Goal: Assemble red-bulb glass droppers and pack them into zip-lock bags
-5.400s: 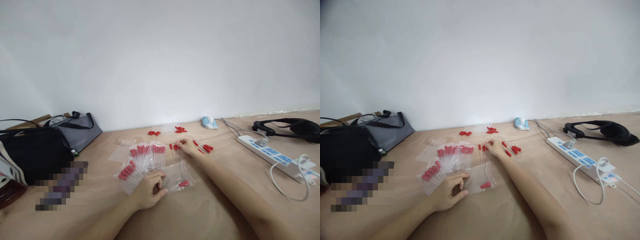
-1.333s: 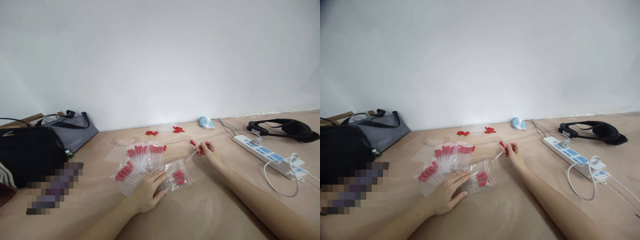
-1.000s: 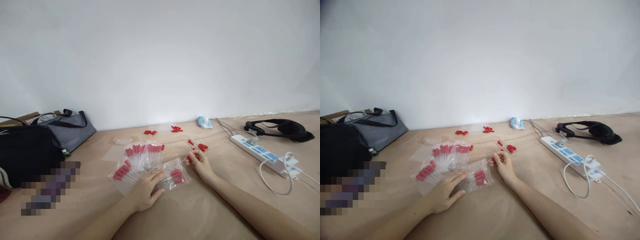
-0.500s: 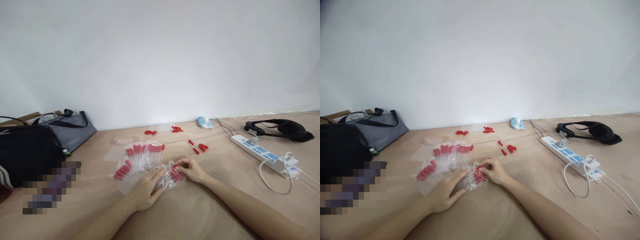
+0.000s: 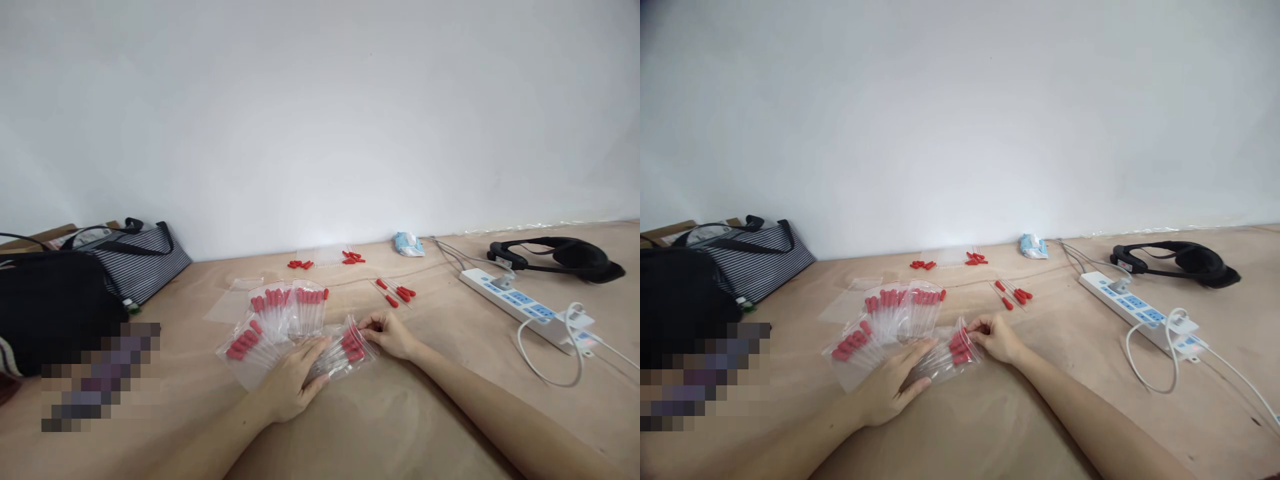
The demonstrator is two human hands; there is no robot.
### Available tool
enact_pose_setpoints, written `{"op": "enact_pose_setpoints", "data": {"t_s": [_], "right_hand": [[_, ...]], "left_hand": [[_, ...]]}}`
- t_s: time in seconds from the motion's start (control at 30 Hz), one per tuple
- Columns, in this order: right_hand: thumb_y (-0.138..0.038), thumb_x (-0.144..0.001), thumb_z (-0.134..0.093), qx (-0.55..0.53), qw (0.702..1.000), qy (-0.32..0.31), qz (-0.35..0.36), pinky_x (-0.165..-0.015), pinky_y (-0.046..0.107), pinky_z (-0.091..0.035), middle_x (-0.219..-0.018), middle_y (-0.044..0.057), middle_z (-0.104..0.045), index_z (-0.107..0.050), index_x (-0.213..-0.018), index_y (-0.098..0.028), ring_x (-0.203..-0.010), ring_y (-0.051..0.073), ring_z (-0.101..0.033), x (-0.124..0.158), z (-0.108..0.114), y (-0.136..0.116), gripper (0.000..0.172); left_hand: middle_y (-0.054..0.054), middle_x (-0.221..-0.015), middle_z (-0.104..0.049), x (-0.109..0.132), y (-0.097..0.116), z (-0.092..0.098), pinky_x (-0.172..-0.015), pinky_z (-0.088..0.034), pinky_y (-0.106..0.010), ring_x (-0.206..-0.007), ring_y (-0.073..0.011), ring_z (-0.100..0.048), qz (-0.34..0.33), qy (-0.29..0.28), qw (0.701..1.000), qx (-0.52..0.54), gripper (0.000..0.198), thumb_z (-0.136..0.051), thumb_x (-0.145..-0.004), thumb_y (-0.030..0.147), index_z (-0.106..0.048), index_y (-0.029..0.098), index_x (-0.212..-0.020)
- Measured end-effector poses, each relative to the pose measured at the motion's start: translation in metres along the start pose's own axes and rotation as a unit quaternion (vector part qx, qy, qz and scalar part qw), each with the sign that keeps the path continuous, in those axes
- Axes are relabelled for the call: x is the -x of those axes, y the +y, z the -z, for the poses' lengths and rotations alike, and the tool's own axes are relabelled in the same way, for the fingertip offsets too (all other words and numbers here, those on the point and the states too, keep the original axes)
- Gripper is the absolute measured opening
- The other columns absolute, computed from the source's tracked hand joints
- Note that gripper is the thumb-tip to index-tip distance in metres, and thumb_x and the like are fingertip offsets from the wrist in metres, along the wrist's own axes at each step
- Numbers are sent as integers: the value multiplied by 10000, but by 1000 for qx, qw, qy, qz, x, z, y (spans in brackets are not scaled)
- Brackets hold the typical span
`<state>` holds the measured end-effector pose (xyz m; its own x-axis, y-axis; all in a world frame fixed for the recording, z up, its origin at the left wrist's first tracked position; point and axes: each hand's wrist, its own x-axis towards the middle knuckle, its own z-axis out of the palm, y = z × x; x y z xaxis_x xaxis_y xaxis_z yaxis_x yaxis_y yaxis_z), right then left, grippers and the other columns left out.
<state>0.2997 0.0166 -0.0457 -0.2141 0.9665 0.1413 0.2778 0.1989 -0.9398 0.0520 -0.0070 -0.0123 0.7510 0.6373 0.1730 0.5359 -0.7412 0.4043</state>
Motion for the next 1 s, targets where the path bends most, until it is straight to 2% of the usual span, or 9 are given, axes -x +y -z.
{"op": "enact_pose_setpoints", "data": {"t_s": [0.1,0.2,0.27,0.33,0.43,0.57,0.77,0.87,1.0], "right_hand": [[-216,-738,-487,66,996,-37,51,-721,289,-445,-829,50,-636,-673,-791,-174,-782,163,-573,4,-2,-4,198],[-132,-709,-445,110,990,-42,81,-726,271,-432,-852,38,-615,-674,-842,-194,-789,152,-556,6,1,-3,272],[-114,-682,-441,120,991,-7,58,-665,254,-433,-794,29,-609,-668,-815,-181,-708,138,-548,3,6,1,271],[-141,-677,-459,119,991,64,18,-598,243,-430,-725,22,-607,-651,-762,-160,-622,127,-529,-6,11,4,211],[-214,-684,-514,131,982,137,-20,-559,235,-422,-711,22,-622,-630,-785,-147,-579,123,-516,-29,14,-1,168],[-247,-671,-570,147,981,110,-62,-610,227,-417,-749,20,-648,-644,-771,-162,-647,130,-550,-74,-4,-15,151],[-283,-531,-695,133,972,111,-159,-505,244,-382,-472,13,-557,-556,-473,-171,-542,161,-540,-125,-40,-18,187],[-264,-536,-685,96,969,131,-186,-454,242,-369,-409,2,-500,-509,-436,-170,-467,147,-509,-129,-40,-18,223],[-316,-716,-516,18,972,189,-141,-477,219,-404,-544,25,-566,-543,-609,-151,-499,117,-526,-105,-15,-20,199]], "left_hand": [[-95,-1318,-404,0,0,0,-982,-324,-447,-1210,-244,-360,5,-12,1000,-21,501,-441,-838,285,-297,214,-1313],[-87,-1342,-371,1,-1,-1,-982,-319,-454,-1221,-244,-346,-3,-22,999,-43,466,-417,-855,296,-320,242,-1307],[-78,-1347,-366,1,-3,-1,-985,-314,-455,-1224,-243,-342,-12,-21,998,-51,445,-411,-859,299,-340,258,-1297],[-72,-1345,-371,1,-4,-2,-989,-308,-456,-1224,-244,-343,-17,-20,998,-54,431,-414,-858,295,-362,264,-1285],[-60,-1334,-388,0,-5,-2,-989,-308,-460,-1218,-244,-354,-21,-21,998,-49,413,-414,-857,292,-386,273,-1268],[-90,-1315,-410,0,-4,-1,-991,-314,-451,-1205,-247,-370,-14,-16,999,-37,393,-434,-842,288,-425,216,-1229],[-110,-1270,-459,0,1,2,-979,-332,-442,-1169,-241,-412,0,-9,1000,-24,298,-464,-821,277,-485,175,-1100],[-117,-1295,-430,0,1,2,-985,-324,-446,-1189,-242,-389,-1,-22,999,-36,342,-444,-835,282,-457,166,-1156],[-108,-1333,-382,0,-2,1,-992,-307,-458,-1219,-245,-348,-17,-40,997,-58,409,-407,-857,287,-390,191,-1254]]}}
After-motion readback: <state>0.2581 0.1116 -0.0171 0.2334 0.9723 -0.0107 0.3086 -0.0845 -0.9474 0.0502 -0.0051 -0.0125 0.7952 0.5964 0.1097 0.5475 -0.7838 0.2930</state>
